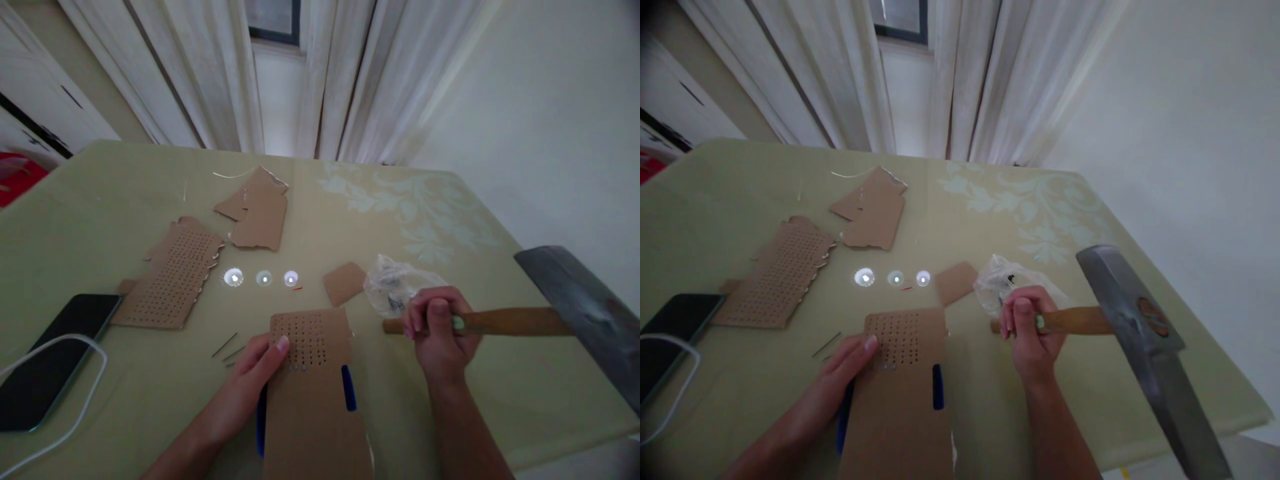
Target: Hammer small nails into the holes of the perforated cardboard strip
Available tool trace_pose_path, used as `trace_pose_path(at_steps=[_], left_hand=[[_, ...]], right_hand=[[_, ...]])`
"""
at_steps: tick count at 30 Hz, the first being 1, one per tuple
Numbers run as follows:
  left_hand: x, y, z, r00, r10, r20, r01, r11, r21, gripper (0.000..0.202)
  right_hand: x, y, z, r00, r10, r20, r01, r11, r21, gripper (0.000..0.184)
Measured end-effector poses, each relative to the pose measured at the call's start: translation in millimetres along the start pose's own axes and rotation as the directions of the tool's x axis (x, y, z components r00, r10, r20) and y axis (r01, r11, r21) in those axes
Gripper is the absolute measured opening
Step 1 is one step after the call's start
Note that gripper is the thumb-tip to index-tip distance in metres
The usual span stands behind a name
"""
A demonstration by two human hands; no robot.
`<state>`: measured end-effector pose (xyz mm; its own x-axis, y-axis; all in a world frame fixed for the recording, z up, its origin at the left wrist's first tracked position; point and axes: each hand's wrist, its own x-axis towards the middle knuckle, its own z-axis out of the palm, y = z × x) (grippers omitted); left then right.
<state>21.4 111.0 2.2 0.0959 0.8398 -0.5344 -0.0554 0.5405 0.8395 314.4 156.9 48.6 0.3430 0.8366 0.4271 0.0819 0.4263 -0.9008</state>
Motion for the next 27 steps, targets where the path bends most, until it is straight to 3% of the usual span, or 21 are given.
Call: trace_pose_path(at_steps=[3, 7, 15, 21, 27], left_hand=[[-5, 1, -0.4, 0.997, -0.048, 0.063, 0.049, 0.999, -0.003, 0.059], [-10, 4, -0.5, 0.992, -0.085, 0.091, 0.088, 0.996, -0.031, 0.057], [-6, -2, -5.1, 0.99, -0.049, 0.13, 0.053, 0.998, -0.024, 0.054], [-13, 9, -1.1, 0.985, -0.137, 0.105, 0.142, 0.989, -0.043, 0.05], [-14, 14, -0.5, 0.99, -0.109, 0.09, 0.111, 0.994, -0.02, 0.049]], right_hand=[[-1, 8, 1, 0.986, 0.134, 0.102, -0.134, 0.991, -0.004, 0.045], [-3, 15, 1, 0.973, 0.195, 0.127, -0.198, 0.98, 0.008, 0.052], [-2, 12, -1, 0.971, 0.213, 0.104, -0.216, 0.976, 0.018, 0.055], [-1, 14, -1, 0.971, 0.219, 0.096, -0.222, 0.975, 0.022, 0.057], [-1, 15, -2, 0.976, 0.205, 0.079, -0.209, 0.977, 0.049, 0.055]])
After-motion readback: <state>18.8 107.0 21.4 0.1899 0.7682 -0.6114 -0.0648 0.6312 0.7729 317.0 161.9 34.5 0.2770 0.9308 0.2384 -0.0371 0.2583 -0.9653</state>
